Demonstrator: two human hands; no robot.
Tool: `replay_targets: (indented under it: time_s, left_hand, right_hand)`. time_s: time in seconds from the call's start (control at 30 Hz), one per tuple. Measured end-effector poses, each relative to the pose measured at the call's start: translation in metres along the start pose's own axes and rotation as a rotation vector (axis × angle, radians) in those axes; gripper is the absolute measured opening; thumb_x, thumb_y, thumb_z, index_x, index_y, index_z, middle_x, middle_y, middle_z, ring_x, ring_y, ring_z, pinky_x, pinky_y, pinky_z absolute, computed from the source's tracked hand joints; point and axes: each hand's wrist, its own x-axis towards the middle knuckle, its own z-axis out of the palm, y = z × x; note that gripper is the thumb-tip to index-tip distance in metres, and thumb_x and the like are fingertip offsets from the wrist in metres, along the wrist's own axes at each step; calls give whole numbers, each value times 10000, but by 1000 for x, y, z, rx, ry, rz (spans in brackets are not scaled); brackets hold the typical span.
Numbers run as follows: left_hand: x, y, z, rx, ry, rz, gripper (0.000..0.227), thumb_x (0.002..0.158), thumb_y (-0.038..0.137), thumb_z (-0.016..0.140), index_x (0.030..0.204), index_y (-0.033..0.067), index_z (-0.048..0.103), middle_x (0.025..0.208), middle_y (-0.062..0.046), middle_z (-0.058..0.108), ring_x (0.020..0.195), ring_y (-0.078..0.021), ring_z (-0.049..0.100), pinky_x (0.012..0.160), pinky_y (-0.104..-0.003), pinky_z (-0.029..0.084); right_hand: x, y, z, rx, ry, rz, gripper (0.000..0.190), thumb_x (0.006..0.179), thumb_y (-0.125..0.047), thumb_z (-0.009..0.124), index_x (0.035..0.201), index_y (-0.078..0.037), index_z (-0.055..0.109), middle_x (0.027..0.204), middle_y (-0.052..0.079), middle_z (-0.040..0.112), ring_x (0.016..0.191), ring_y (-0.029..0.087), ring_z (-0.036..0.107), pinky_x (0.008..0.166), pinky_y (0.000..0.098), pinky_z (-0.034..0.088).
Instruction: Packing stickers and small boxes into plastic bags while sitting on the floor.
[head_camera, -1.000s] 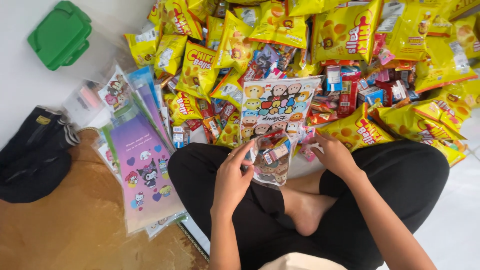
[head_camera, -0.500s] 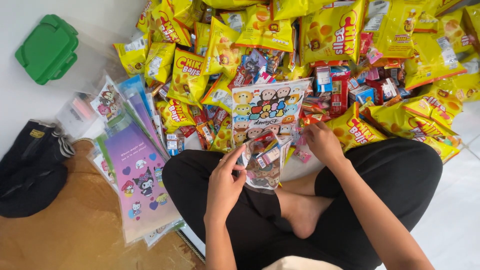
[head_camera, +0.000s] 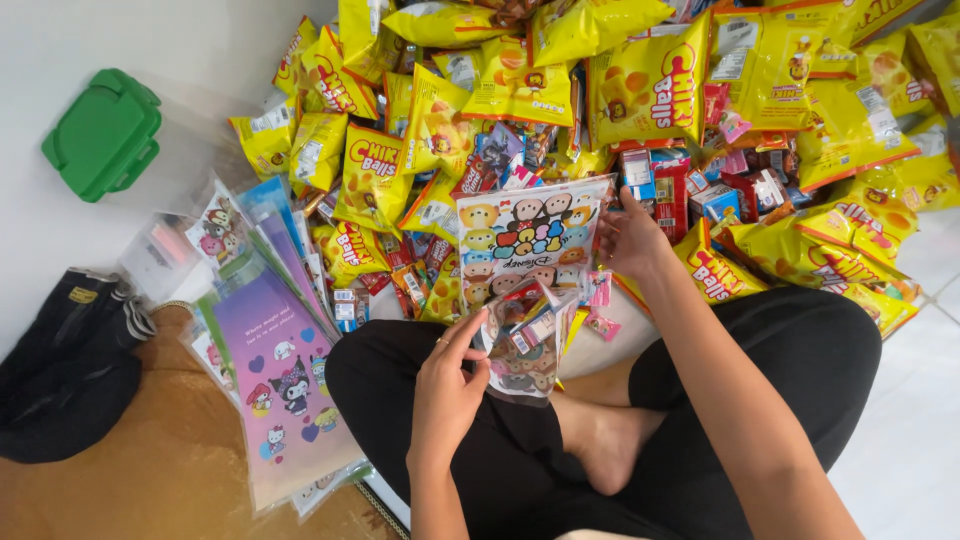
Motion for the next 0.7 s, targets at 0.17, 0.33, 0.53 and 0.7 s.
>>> replay_targets:
  time_s: [0.17, 0.33, 0.53, 0.7]
  left_hand:
    - [-3, -3, 2, 18, 14, 29, 633, 895, -40, 615, 1475, 205, 549, 1420, 23, 620, 862, -95, 711, 689, -306, 581]
    - [-4, -11, 3, -3, 60, 38, 632, 885, -43, 619, 1464, 205, 574, 1445, -28, 615, 940, -170, 745, 752, -321, 605]
    - [-4, -19, 3, -5, 84, 48, 670, 862, -45, 649, 1481, 199, 570, 1419, -95, 624, 1015, -259, 751, 755, -365, 649]
    - [-10, -15, -5, -42, 66, 47, 676, 901, -60, 636, 1519, 197, 537, 1439, -88, 608, 1036, -248, 740, 771, -347, 637]
  right_hand:
    - [30, -16, -4, 384, 4, 253, 307, 966, -524, 668, 853, -239, 651, 746, -76, 660, 678, 69, 559, 701, 241, 374]
    - [-38, -11, -16, 356, -180, -52, 158, 933, -278, 744, 874, -156, 665, 765, -27, 623, 717, 119, 597, 656, 246, 427]
    - [-145, 39, -10, -206, -429, -803, 378, 805, 91, 755, 1104, -14, 549, 1039, 133, 598, 918, 262, 680, 755, 354, 615]
    - [-236, 64, 27, -573, -707, -833, 330, 815, 104, 696, 1120, 78, 573, 1191, 296, 699, 1067, 380, 774, 849, 488, 670]
